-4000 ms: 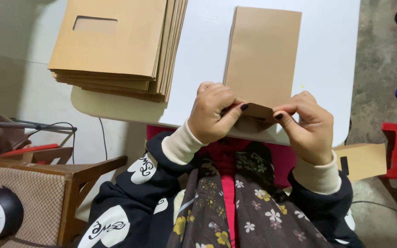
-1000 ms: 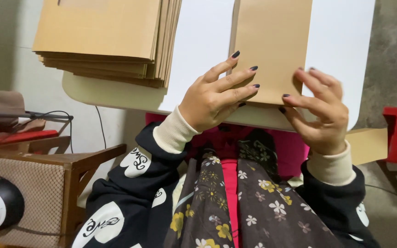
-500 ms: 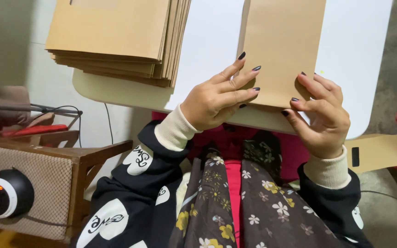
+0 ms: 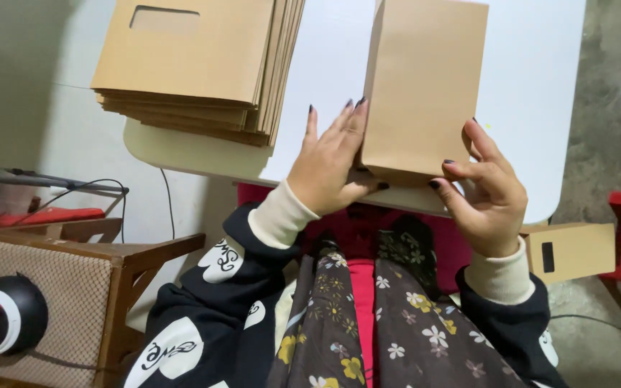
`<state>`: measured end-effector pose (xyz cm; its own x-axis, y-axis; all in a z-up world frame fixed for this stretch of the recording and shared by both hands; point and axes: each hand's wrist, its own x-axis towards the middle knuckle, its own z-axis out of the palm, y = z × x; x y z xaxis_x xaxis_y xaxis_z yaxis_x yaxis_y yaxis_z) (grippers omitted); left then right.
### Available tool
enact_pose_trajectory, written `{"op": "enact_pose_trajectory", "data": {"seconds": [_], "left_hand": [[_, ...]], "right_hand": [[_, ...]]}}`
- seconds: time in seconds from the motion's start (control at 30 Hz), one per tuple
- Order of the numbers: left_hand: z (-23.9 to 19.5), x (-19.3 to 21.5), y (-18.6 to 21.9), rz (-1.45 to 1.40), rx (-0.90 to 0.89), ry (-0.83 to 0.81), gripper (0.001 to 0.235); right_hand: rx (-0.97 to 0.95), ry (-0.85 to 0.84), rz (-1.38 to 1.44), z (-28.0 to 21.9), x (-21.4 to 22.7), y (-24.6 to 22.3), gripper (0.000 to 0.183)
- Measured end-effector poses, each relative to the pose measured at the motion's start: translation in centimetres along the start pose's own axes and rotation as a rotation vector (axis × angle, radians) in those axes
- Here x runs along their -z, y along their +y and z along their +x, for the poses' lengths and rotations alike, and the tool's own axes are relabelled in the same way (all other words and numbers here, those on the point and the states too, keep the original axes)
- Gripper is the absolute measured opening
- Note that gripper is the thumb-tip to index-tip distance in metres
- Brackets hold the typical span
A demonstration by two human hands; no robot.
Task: Folding and assembling a cardboard box from a flat cutout
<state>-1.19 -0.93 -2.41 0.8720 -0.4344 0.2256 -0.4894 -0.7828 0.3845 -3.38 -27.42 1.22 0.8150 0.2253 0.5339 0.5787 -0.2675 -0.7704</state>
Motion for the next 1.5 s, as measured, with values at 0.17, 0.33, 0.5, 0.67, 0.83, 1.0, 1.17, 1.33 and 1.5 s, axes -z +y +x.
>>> {"op": "enact_pose_trajectory", "data": {"seconds": [0.17, 0.33, 0.5, 0.67, 0.83, 1.0, 1.17, 1.33, 1.5], "left_hand": [[0.3, 4.1, 2.8, -0.401, -0.183, 0.263, 0.082], [0.8, 5.1, 4.7, -0.362, -0.326, 0.396, 0.055], [2.1, 3.5, 5.1, -0.159, -0.428, 0.418, 0.048], [3.8, 3.6, 5.7, -0.116, -0.48, 0.437, 0.039], [3.9, 4.0, 5.6, -0.106, -0.488, 0.434, 0.037], [3.7, 4.1, 5.6, -0.11, -0.467, 0.442, 0.035], [3.5, 3.4, 5.5, -0.105, -0.47, 0.434, 0.038], [3.7, 3.4, 5.6, -0.129, -0.46, 0.422, 0.038], [3.6, 3.8, 5.6, -0.154, -0.476, 0.44, 0.035]], "right_hand": [[-0.132, 0.04, 0.31, -1.1, -1.8, -0.4, 0.041], [-0.196, 0.055, 0.409, -1.4, -3.2, -1.7, 0.056], [-0.191, -0.005, -0.324, -1.3, -0.8, -2.2, 0.03], [-0.167, 0.045, -0.234, -1.7, 0.8, -1.5, 0.043], [0.297, 0.103, -0.276, 0.7, 3.0, -1.8, 0.05], [0.446, -0.024, -0.328, 3.0, 3.2, -1.9, 0.019], [0.458, -0.027, -0.338, 3.3, 3.7, -2.1, 0.012], [0.474, -0.066, -0.349, 4.2, 3.3, -3.2, 0.009], [0.451, 0.021, -0.318, 4.1, 2.3, -3.7, 0.01]]}}
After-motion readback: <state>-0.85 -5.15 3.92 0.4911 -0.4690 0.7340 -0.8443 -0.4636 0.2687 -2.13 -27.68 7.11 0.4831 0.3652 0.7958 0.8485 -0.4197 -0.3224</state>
